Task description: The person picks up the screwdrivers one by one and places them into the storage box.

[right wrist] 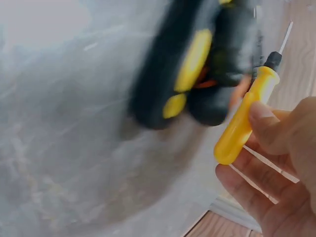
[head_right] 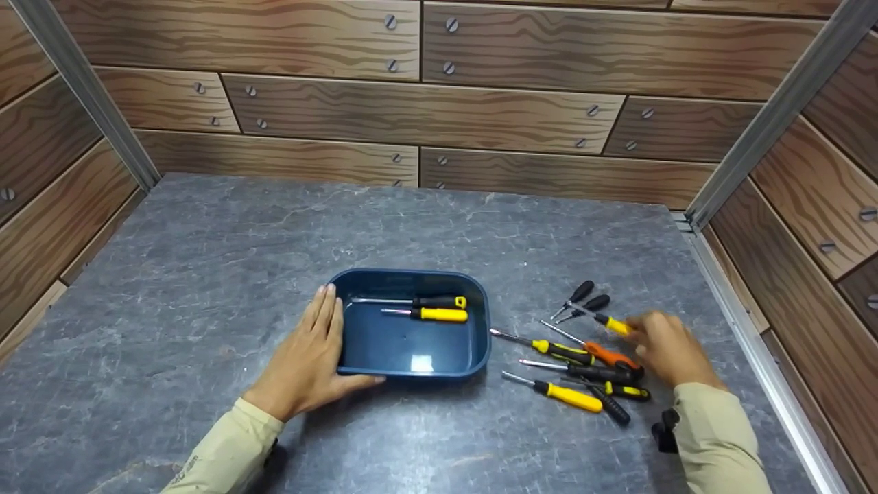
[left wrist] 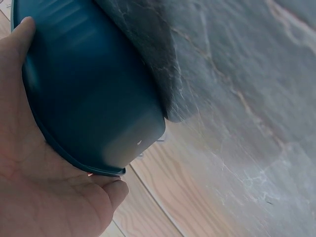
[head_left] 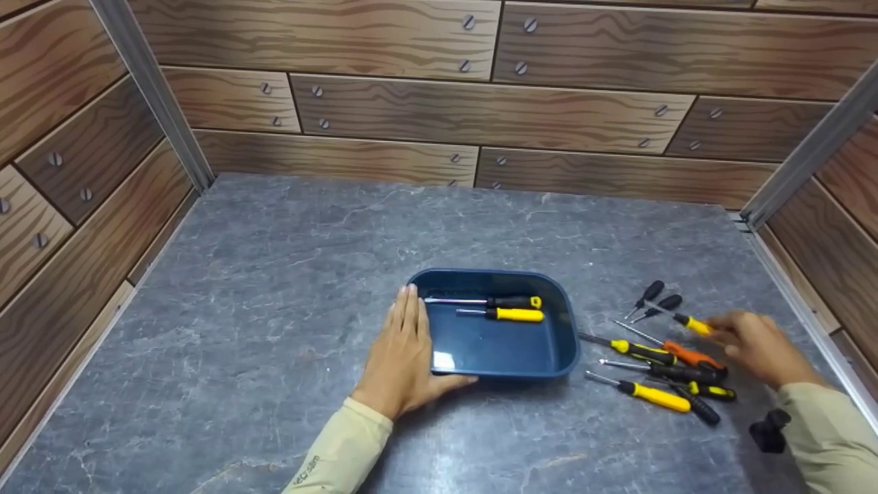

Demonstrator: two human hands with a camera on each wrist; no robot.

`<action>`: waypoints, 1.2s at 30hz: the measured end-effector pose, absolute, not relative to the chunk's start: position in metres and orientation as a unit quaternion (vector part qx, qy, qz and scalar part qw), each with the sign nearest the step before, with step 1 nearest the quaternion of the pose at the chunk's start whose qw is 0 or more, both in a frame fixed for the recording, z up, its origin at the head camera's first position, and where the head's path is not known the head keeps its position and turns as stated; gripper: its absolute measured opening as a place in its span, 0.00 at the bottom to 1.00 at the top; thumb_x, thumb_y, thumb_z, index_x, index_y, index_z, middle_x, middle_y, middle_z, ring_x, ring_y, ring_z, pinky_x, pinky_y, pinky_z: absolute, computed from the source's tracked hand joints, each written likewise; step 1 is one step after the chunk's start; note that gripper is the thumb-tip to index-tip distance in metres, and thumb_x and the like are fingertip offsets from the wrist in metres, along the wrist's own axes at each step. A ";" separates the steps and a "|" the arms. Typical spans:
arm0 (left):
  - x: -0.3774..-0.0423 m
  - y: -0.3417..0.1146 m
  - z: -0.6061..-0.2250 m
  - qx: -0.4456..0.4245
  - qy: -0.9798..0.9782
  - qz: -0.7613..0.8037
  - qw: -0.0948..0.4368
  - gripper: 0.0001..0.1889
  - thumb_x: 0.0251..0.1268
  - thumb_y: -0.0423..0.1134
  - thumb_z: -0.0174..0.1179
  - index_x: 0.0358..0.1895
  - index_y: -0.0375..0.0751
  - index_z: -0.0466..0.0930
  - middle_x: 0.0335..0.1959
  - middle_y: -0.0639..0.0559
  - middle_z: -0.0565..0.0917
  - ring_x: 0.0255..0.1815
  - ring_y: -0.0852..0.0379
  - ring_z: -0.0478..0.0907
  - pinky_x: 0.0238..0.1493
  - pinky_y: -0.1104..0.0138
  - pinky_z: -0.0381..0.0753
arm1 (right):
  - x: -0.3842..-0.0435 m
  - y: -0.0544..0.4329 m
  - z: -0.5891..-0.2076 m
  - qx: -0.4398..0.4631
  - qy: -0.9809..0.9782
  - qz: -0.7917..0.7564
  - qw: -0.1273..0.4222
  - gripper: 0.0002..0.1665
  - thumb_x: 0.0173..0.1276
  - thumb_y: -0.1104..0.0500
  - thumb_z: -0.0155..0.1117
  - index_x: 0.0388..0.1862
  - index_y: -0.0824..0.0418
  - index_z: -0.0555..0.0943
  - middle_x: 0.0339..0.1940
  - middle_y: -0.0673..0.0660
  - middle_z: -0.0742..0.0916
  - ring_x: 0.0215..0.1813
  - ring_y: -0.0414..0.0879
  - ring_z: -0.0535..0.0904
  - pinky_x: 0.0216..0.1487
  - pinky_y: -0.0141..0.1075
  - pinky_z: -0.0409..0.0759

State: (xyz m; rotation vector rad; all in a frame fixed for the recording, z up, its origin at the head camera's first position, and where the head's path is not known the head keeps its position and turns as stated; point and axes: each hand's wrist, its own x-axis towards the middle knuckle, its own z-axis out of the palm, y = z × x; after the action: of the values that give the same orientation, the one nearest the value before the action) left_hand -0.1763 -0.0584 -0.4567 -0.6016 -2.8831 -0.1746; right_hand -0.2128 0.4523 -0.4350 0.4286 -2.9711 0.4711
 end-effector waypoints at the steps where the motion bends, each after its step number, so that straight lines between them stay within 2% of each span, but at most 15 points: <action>1: -0.176 -0.059 -0.457 -0.203 -0.973 -0.060 0.096 0.69 0.52 0.86 0.45 0.74 0.19 0.55 0.77 0.23 0.51 0.80 0.33 0.48 0.80 0.52 0.51 | -0.214 0.448 -0.433 0.144 -0.974 0.157 0.071 0.11 0.59 0.75 0.69 0.41 0.78 0.85 0.37 0.73 0.87 0.39 0.69 0.83 0.41 0.64 0.81; 4: -0.177 -0.060 -0.457 -0.202 -0.973 -0.054 0.098 0.69 0.52 0.86 0.44 0.74 0.19 0.56 0.77 0.23 0.52 0.80 0.33 0.48 0.79 0.52 0.51 | -0.217 0.428 -0.424 0.163 -0.966 0.154 0.126 0.10 0.59 0.74 0.70 0.42 0.76 0.86 0.36 0.68 0.87 0.35 0.64 0.83 0.37 0.59 0.81; 9: -0.178 -0.062 -0.456 -0.200 -0.974 -0.047 0.091 0.69 0.52 0.87 0.43 0.74 0.19 0.55 0.77 0.23 0.51 0.80 0.33 0.48 0.79 0.52 0.51 | -0.224 0.384 -0.407 0.194 -0.951 0.168 0.173 0.11 0.61 0.73 0.70 0.44 0.73 0.86 0.35 0.60 0.85 0.34 0.54 0.81 0.35 0.48 0.81; 13: -0.178 -0.062 -0.456 -0.198 -0.976 -0.048 0.083 0.69 0.52 0.87 0.42 0.75 0.19 0.54 0.77 0.24 0.50 0.80 0.33 0.47 0.80 0.52 0.50 | -0.230 0.345 -0.399 0.237 -0.926 0.198 0.218 0.12 0.60 0.74 0.72 0.44 0.72 0.86 0.36 0.58 0.86 0.33 0.48 0.80 0.34 0.33 0.82; 16: -0.178 -0.062 -0.457 -0.196 -0.976 -0.050 0.085 0.69 0.52 0.87 0.43 0.75 0.19 0.54 0.78 0.24 0.51 0.80 0.33 0.47 0.79 0.52 0.50 | -0.234 0.313 -0.397 0.276 -0.907 0.215 0.233 0.12 0.60 0.73 0.73 0.43 0.71 0.86 0.36 0.58 0.86 0.34 0.46 0.82 0.36 0.29 0.83; 21: -0.178 -0.061 -0.459 -0.198 -0.974 -0.051 0.100 0.69 0.52 0.86 0.45 0.74 0.19 0.56 0.77 0.24 0.53 0.80 0.33 0.50 0.79 0.53 0.53 | -0.238 0.264 -0.399 0.320 -0.898 0.227 0.199 0.12 0.61 0.71 0.74 0.44 0.69 0.87 0.39 0.57 0.85 0.38 0.48 0.85 0.40 0.40 0.87; 28: -0.178 -0.058 -0.459 -0.199 -0.974 -0.057 0.095 0.69 0.53 0.86 0.45 0.74 0.19 0.56 0.77 0.24 0.52 0.80 0.34 0.49 0.79 0.53 0.53 | -0.239 0.217 -0.410 0.335 -0.913 0.191 0.134 0.12 0.64 0.65 0.74 0.46 0.65 0.89 0.38 0.54 0.85 0.35 0.45 0.81 0.36 0.39 0.84; 36: -0.178 -0.057 -0.456 -0.199 -0.975 -0.045 0.089 0.69 0.52 0.86 0.43 0.74 0.19 0.56 0.77 0.24 0.52 0.80 0.34 0.48 0.79 0.53 0.50 | -0.241 0.203 -0.428 0.366 -0.916 0.138 0.094 0.09 0.62 0.63 0.75 0.42 0.63 0.91 0.35 0.52 0.84 0.37 0.48 0.81 0.38 0.43 0.84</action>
State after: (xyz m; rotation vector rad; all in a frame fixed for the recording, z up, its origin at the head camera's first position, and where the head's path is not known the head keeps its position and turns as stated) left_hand -0.1776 -0.0574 -0.4559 -0.5934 -2.8996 -0.1348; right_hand -0.2405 0.2027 -0.4283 1.0862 -2.7166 0.4083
